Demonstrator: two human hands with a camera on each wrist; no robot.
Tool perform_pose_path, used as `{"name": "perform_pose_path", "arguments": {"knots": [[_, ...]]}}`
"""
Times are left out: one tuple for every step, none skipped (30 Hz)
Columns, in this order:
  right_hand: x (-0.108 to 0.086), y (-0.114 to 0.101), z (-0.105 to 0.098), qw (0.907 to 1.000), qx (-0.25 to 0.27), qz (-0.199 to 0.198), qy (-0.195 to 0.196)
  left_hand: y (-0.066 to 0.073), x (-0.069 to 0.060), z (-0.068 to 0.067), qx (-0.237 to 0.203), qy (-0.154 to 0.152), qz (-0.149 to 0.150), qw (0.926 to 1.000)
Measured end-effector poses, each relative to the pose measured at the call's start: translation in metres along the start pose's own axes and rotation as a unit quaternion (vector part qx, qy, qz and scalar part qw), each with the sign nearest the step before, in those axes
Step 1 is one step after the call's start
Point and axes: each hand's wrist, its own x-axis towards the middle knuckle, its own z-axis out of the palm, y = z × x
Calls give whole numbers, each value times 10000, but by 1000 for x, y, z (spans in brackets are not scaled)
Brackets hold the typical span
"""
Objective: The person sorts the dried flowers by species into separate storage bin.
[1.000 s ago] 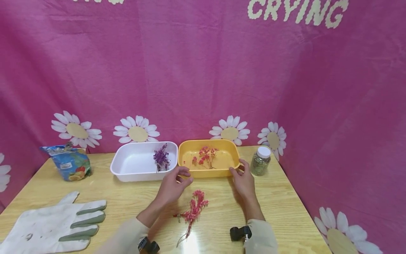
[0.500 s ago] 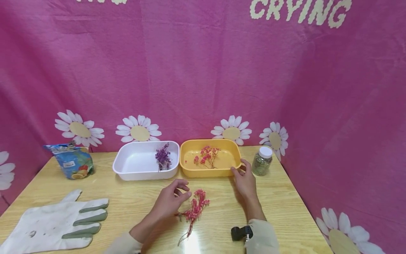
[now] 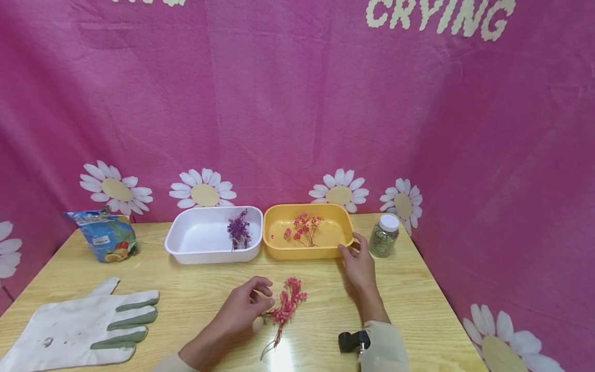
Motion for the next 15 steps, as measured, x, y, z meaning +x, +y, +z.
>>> {"name": "perform_pose_path", "arguments": {"knots": [[0, 0, 0, 10000, -13, 9, -4, -1, -1, 0, -22, -67, -17, 10000], [0, 0, 0, 10000, -11, 15, -3, -2, -2, 0, -18, -121, -18, 9999], [0, 0, 0, 10000, -18, 19, -6, -2, -2, 0, 0, -174, -9, 9998], [0, 0, 0, 10000, -32, 25, 6, -3, -3, -1, 25, -224, -10, 9997], [-1, 0, 0, 10000, -37, 19, 11, -4, -3, -1, 70, -261, 10, 9996], [-1, 0, 0, 10000, -35, 26, 30, -4, -3, -1, 128, -299, 39, 9995], [-1, 0, 0, 10000, -47, 10, 35, -5, -4, -1, 196, -335, 70, 9992], [-2, -1, 0, 10000, -57, -1, 39, -5, -4, -2, 281, -368, 110, 9989], [-2, -1, 0, 10000, -83, -14, 40, -5, -5, -2, 359, -409, 155, 9984], [-2, -1, 1, 9999, -99, -8, 49, -5, -5, -2, 440, -456, 221, 9977], [-2, -2, 1, 9999, -107, -7, 43, -5, -6, -3, 529, -500, 300, 9969], [-2, -2, 1, 9999, -110, 8, 48, -5, -6, -3, 625, -541, 372, 9959], [-2, -2, 2, 9999, -117, -6, 35, -4, -7, -3, 714, -571, 441, 9948], [-2, -3, 2, 9999, -118, 0, 42, -4, -7, -4, 811, -587, 508, 9937], [-1, -3, 2, 9999, -98, -23, 31, -4, -8, -4, 921, -585, 555, 9925]]}}
